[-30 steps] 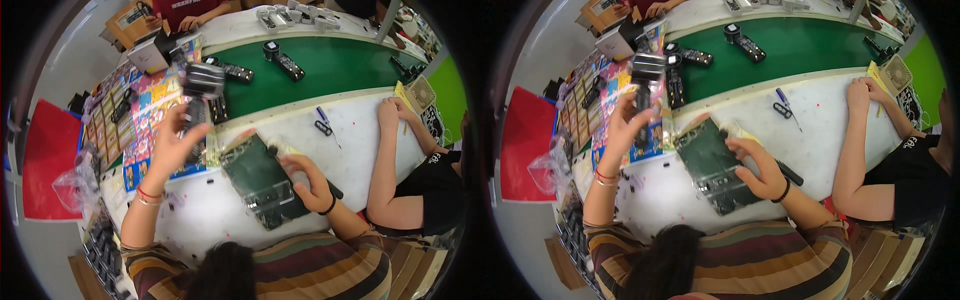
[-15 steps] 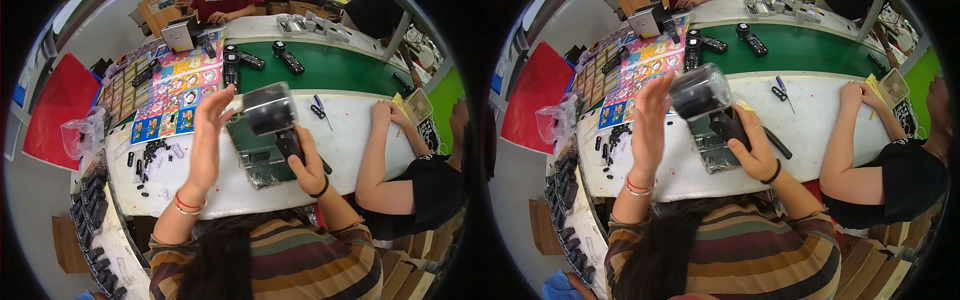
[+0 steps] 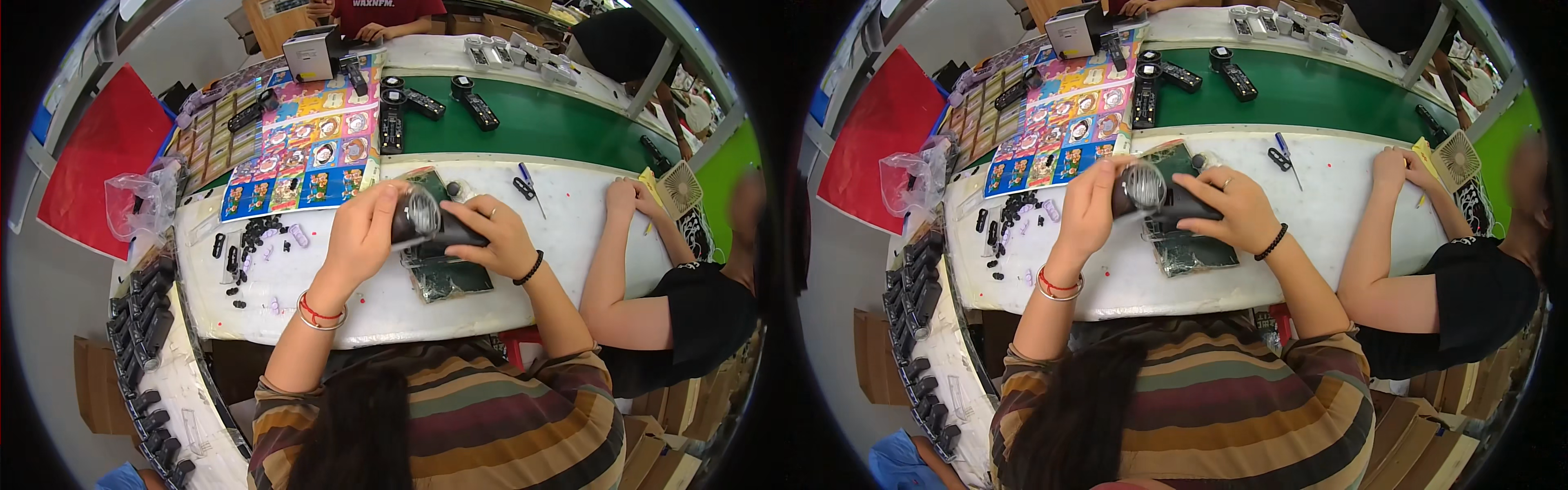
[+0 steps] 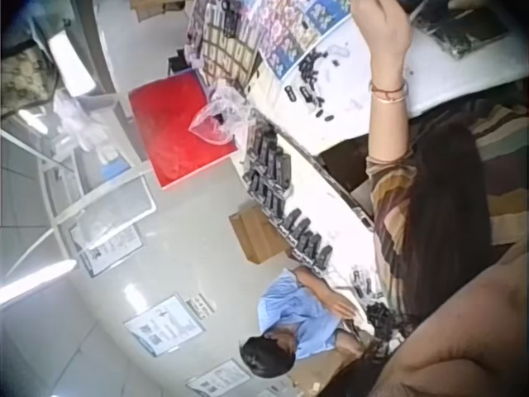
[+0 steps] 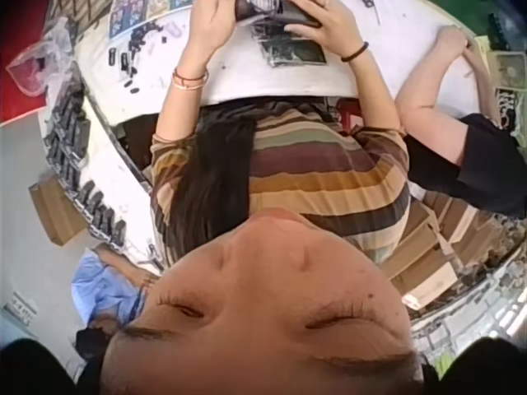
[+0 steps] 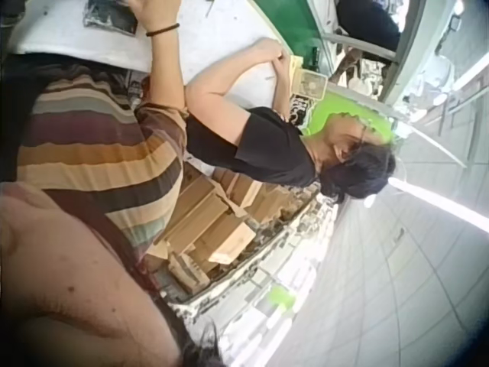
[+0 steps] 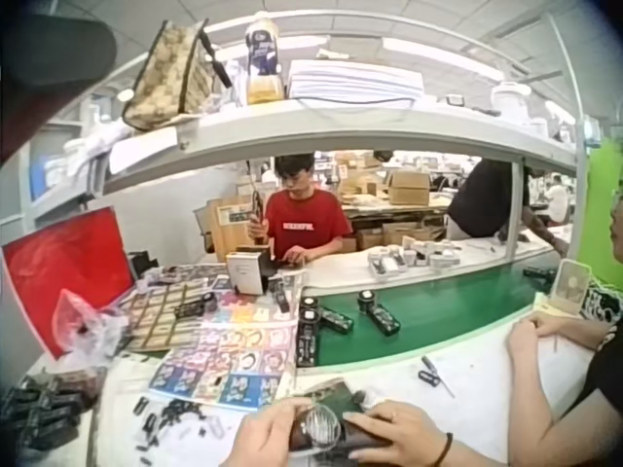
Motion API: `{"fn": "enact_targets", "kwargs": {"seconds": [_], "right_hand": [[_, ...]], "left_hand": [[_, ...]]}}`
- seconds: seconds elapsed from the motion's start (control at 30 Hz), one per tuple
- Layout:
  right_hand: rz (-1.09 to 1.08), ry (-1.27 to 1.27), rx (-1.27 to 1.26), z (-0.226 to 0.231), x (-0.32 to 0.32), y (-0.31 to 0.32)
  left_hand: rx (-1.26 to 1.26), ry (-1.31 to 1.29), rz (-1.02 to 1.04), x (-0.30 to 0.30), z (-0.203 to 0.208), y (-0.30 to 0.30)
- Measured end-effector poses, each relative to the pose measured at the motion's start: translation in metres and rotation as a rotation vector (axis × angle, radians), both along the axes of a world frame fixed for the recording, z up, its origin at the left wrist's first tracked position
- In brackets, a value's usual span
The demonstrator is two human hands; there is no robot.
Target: The person assembles handheld electronic devices by fitting plastic housings, circuit boards, buttons, and light components together, tapping parts into place with a mallet.
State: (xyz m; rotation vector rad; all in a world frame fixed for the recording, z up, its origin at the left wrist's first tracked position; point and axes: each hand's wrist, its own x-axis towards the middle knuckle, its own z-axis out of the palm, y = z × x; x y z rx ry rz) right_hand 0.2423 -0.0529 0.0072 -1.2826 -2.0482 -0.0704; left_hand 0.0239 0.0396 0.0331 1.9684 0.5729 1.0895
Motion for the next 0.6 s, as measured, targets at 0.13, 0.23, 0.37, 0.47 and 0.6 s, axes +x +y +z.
{"fn": "enact_targets", "kwargs": {"seconds": [0.13,0.23,0.37,0.47,0.6], "right_hand": [[-0.11,0.385,0.03,-0.004,0.006,-0.001],[-0.183,0.494,0.112,-0.018,0.014,0.001],[-0.2,0.594,0.085,-0.026,0.014,-0.003],[-0.173,0.629,0.063,-0.034,0.015,-0.007],[-0.184,0.59,0.105,-0.041,0.017,-0.004]], "left_hand": [[0.232,-0.134,0.165,0.006,-0.018,-0.008],[0.53,0.214,0.032,0.018,-0.041,-0.022],[0.628,0.378,-0.023,0.026,-0.059,-0.029],[0.7,0.438,-0.03,0.03,-0.061,-0.029],[0.804,0.484,-0.063,0.038,-0.066,-0.032]]}}
